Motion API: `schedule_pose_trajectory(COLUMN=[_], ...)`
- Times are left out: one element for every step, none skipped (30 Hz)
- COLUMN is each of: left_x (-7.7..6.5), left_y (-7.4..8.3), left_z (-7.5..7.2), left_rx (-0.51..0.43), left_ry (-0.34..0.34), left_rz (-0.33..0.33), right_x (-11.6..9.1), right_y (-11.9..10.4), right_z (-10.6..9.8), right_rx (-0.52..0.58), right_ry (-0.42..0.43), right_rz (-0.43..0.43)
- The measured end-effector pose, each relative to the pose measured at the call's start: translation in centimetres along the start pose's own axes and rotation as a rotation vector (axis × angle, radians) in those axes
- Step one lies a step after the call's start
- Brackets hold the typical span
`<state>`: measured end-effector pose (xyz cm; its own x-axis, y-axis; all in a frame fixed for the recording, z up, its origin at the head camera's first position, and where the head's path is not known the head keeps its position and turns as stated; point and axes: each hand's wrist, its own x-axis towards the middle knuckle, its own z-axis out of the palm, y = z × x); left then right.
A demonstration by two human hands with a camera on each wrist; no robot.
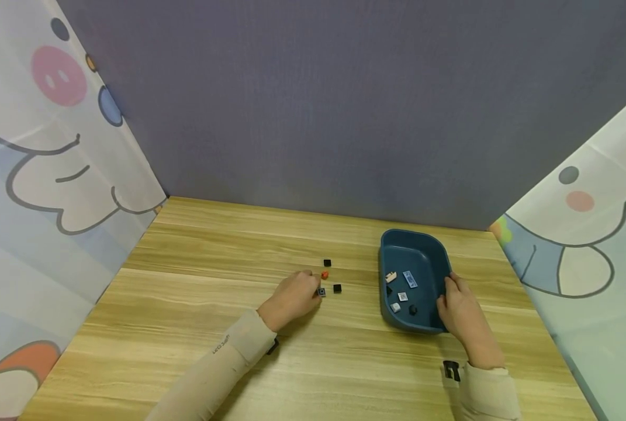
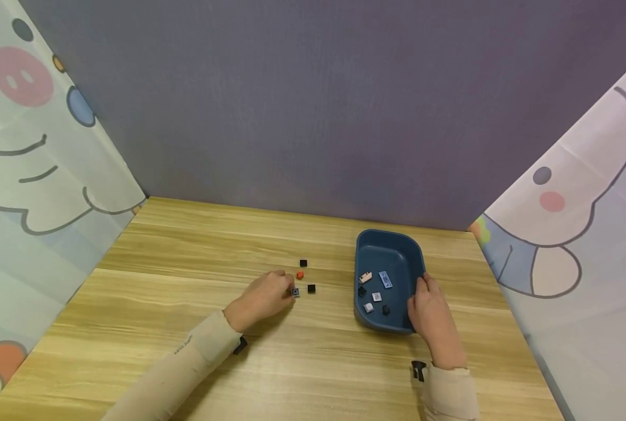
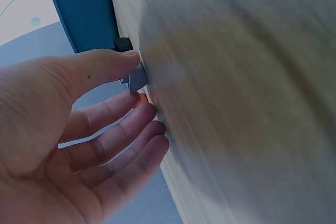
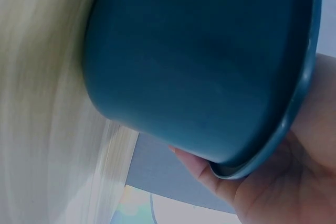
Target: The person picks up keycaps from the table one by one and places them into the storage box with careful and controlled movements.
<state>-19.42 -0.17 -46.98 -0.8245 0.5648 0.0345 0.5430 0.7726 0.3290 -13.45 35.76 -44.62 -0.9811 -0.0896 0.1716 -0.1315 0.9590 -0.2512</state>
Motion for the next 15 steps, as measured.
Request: schedule_pose_trajectory(left_x=[-0.01,0.00,0.01,0.01,0.02,0.01,0.00,0.02,0.01,0.01,0.01,0.01,0.02,0.02,0.02], left_y=[0.02,0.03,0.02,0.01,-0.01,-0.01,-0.01,-0.03,-0.05,-0.08,-0.10,-0.12,-0.14,-0.15,-0.16], left_z=[0.01,0.03,0.07,0.11,0.14,0.14,0.14,0.15,0.16,0.18,0.19,0.20,0.22,0.21,0.21], left_rx=[0.004,0.007,0.011,0.015,0.019,0.020,0.022,0.024,0.027,0.028,0.027,0.027,0.026,0.022,0.017], left_ry=[0.001,0.002,0.003,0.004,0.005,0.006,0.008,0.009,0.011,0.010,0.011,0.011,0.011,0.011,0.013], left_rz=[0.001,0.002,0.005,0.006,0.007,0.007,0.009,0.010,0.012,0.012,0.011,0.011,0.010,0.008,0.007], right_x=[0.00,0.01,0.02,0.03,0.03,0.00,-0.02,-0.03,-0.05,-0.06,-0.05,-0.07,-0.06,-0.05,-0.01], right_y=[-0.01,-0.02,-0.03,-0.05,-0.07,-0.08,-0.10,-0.12,-0.15,-0.17,-0.17,-0.19,-0.19,-0.19,-0.19], right_z=[-0.01,-0.01,-0.02,-0.03,-0.05,-0.06,-0.08,-0.10,-0.13,-0.15,-0.16,-0.19,-0.19,-0.20,-0.19], right_rx=[0.000,0.000,-0.001,0.000,-0.001,0.000,0.001,0.003,0.005,0.006,0.007,0.009,0.009,0.009,0.008], right_ry=[-0.002,-0.006,-0.009,-0.013,-0.017,-0.019,-0.019,-0.020,-0.019,-0.018,-0.017,-0.015,-0.015,-0.014,-0.014], right_rz=[0.002,0.004,0.005,0.007,0.010,0.010,0.010,0.010,0.009,0.008,0.007,0.006,0.006,0.006,0.006])
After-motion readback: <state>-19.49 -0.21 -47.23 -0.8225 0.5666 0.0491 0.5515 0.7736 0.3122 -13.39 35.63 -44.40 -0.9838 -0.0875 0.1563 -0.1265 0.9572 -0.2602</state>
